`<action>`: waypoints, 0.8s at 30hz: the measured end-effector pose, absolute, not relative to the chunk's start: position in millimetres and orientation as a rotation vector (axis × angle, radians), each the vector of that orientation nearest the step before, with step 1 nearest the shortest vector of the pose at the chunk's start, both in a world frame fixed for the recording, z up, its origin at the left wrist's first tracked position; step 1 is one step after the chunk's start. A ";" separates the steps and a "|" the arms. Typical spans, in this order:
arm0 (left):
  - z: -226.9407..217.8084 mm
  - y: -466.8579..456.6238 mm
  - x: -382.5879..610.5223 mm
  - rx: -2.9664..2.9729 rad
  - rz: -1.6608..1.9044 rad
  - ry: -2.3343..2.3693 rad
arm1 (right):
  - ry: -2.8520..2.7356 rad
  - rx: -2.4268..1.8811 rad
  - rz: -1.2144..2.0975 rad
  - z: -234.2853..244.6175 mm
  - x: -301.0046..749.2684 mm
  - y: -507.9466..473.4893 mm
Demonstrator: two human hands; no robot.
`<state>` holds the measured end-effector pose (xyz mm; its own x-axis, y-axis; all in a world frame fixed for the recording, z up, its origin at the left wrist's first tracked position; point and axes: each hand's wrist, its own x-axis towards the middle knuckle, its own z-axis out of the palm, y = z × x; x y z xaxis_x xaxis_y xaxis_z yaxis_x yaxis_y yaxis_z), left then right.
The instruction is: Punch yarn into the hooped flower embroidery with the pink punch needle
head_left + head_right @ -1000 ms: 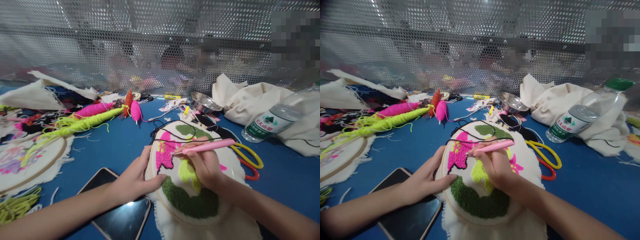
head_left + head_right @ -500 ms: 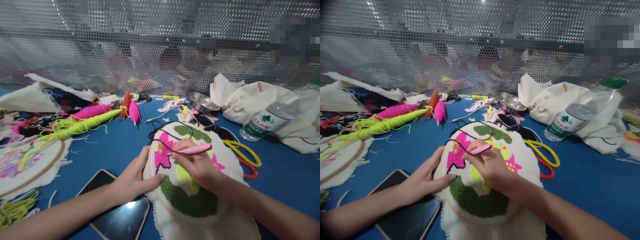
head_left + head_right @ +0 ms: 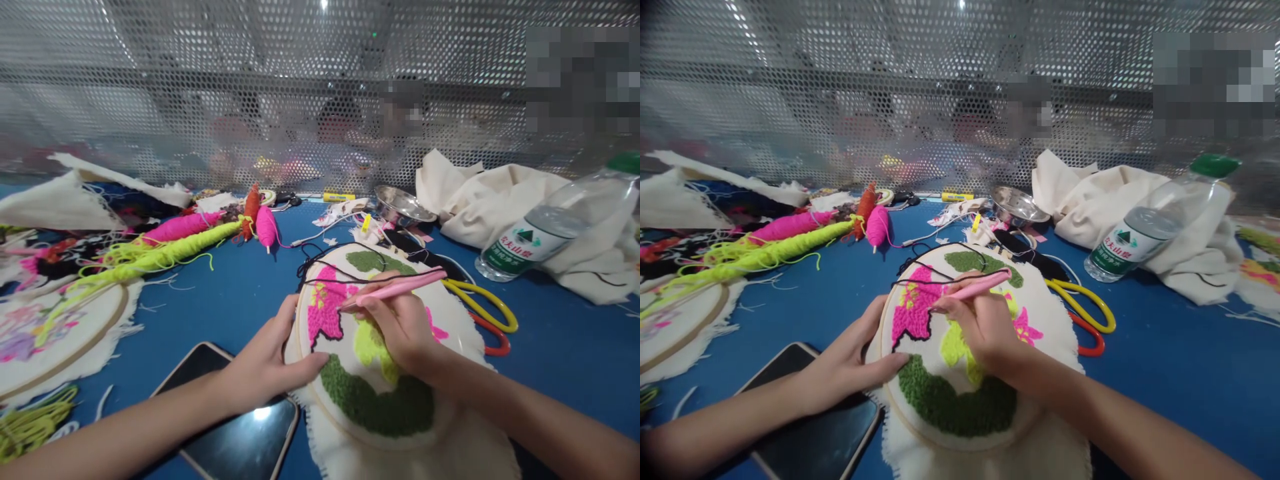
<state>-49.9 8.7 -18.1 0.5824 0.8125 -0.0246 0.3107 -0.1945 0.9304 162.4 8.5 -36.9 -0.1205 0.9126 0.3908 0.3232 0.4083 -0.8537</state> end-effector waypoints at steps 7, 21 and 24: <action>-19.3 9.3 -50.3 1.771 0.594 0.927 | -1.639 -1.067 0.774 -36.9 161.2 8.4; -16.7 6.6 -48.5 1.820 0.640 0.973 | -1.860 -0.903 0.861 -28.1 159.2 21.3; -16.5 6.2 -48.3 1.840 0.645 1.004 | -1.877 -0.908 0.783 -27.8 159.9 20.9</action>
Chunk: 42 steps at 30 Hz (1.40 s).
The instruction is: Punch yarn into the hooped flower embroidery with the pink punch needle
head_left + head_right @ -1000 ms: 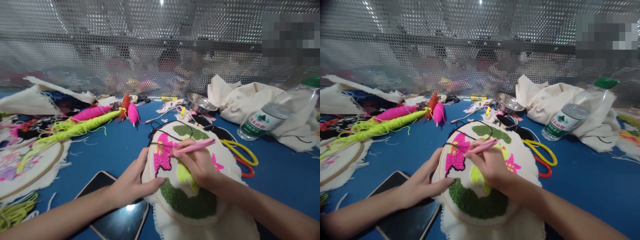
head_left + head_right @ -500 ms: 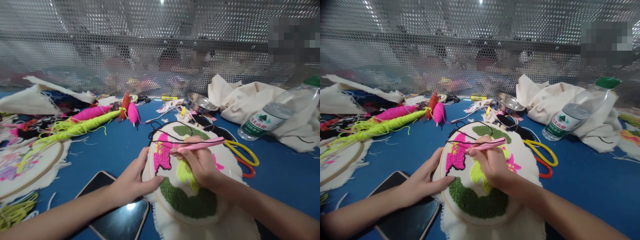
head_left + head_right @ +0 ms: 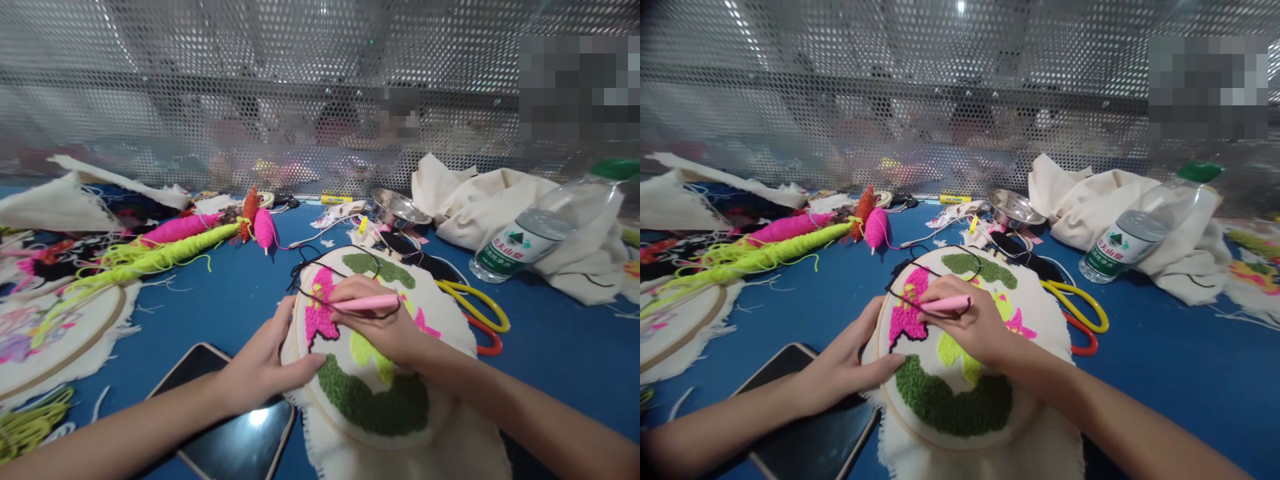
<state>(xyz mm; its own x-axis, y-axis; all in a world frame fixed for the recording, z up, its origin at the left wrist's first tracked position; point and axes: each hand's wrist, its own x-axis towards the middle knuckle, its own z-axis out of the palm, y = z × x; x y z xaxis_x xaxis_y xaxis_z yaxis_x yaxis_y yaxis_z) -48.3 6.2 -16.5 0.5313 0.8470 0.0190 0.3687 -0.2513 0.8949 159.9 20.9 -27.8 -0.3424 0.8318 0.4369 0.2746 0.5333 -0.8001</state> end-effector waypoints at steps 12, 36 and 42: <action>-16.0 5.5 -46.5 1.706 0.602 1.034 | -1.677 -1.082 0.816 -38.2 165.8 12.1; -14.7 5.9 -47.2 1.784 0.594 1.040 | -1.538 -1.054 0.914 -39.6 162.0 16.5; -15.2 3.6 -49.8 1.856 0.607 1.000 | -1.783 -1.033 0.750 -30.8 157.9 17.2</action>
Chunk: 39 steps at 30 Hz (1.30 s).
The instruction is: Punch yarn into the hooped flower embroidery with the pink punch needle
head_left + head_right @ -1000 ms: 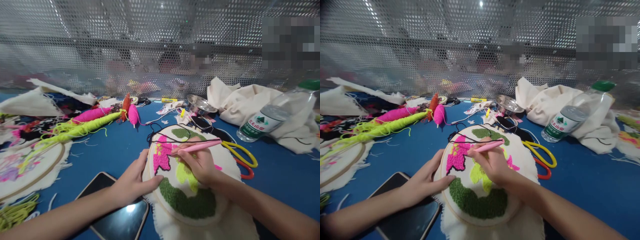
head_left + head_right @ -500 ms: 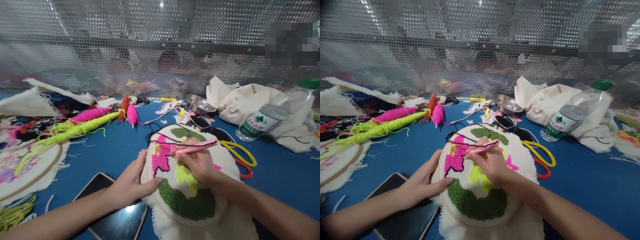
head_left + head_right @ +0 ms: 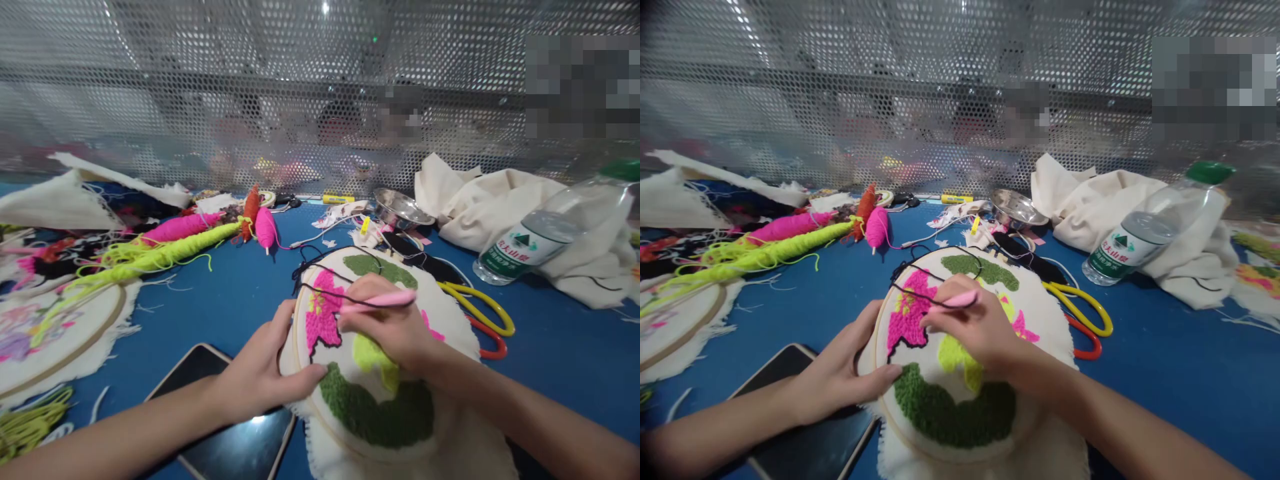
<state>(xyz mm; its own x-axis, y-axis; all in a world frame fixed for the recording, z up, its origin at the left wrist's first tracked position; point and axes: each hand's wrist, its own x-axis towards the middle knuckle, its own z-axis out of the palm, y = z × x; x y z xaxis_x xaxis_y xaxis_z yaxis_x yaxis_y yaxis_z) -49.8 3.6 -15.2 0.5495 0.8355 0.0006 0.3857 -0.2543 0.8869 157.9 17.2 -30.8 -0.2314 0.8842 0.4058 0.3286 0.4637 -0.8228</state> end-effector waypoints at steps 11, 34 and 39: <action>-16.3 2.7 -47.7 1.861 0.620 1.035 | -1.590 -1.039 0.851 -37.6 162.2 14.1; -17.3 2.8 -49.2 1.864 0.624 1.002 | -1.904 -1.042 0.607 -32.8 160.3 14.3; -18.3 4.0 -49.7 1.873 0.567 1.067 | -1.590 -1.077 0.830 -40.0 164.0 13.6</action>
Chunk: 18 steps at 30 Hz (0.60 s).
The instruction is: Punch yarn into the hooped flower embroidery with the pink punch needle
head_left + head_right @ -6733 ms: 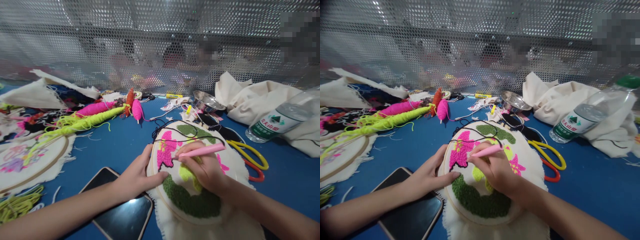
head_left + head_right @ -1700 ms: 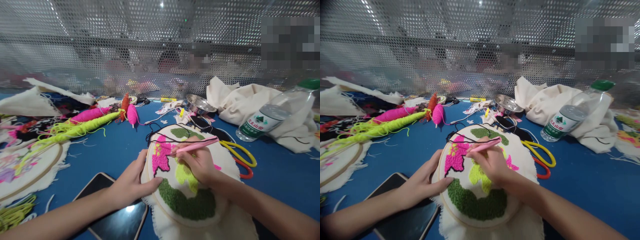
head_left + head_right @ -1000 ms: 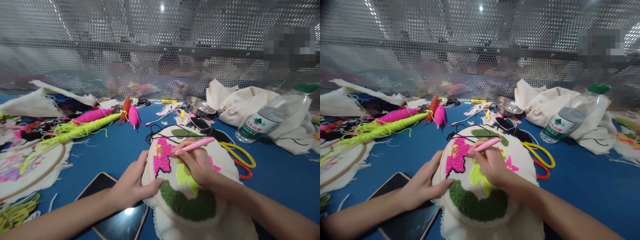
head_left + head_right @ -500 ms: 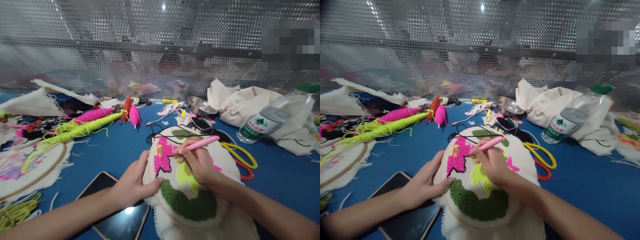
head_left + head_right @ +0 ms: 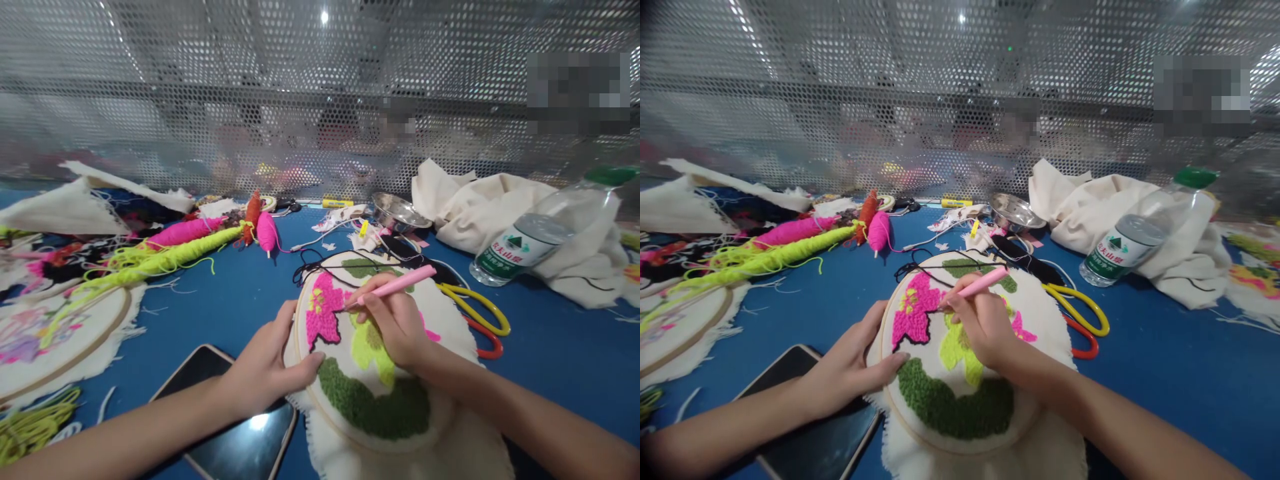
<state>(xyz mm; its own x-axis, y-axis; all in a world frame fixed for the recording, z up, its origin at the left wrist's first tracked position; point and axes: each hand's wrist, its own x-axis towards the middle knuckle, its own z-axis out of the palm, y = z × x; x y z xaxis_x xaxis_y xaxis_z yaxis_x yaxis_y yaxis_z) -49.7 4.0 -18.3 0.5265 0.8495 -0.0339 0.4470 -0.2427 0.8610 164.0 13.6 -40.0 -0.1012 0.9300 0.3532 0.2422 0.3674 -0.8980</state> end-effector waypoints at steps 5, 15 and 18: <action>-19.3 5.1 -50.4 1.880 0.552 1.067 | -1.563 -1.042 0.838 -44.1 164.4 15.0; -18.8 3.0 -50.0 1.906 0.607 1.033 | -1.815 -1.044 0.650 -34.4 160.3 14.6; -18.4 0.9 -50.1 1.934 0.638 1.021 | -1.977 -0.981 0.497 -29.7 157.1 14.6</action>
<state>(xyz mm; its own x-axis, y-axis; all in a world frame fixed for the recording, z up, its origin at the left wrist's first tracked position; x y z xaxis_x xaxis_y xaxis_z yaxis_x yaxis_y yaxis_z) -50.1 0.9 -18.4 0.5393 0.8405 0.0517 0.4150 -0.3187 0.8522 157.1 14.6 -29.7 -0.3296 0.7899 0.5171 0.4514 0.6129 -0.6485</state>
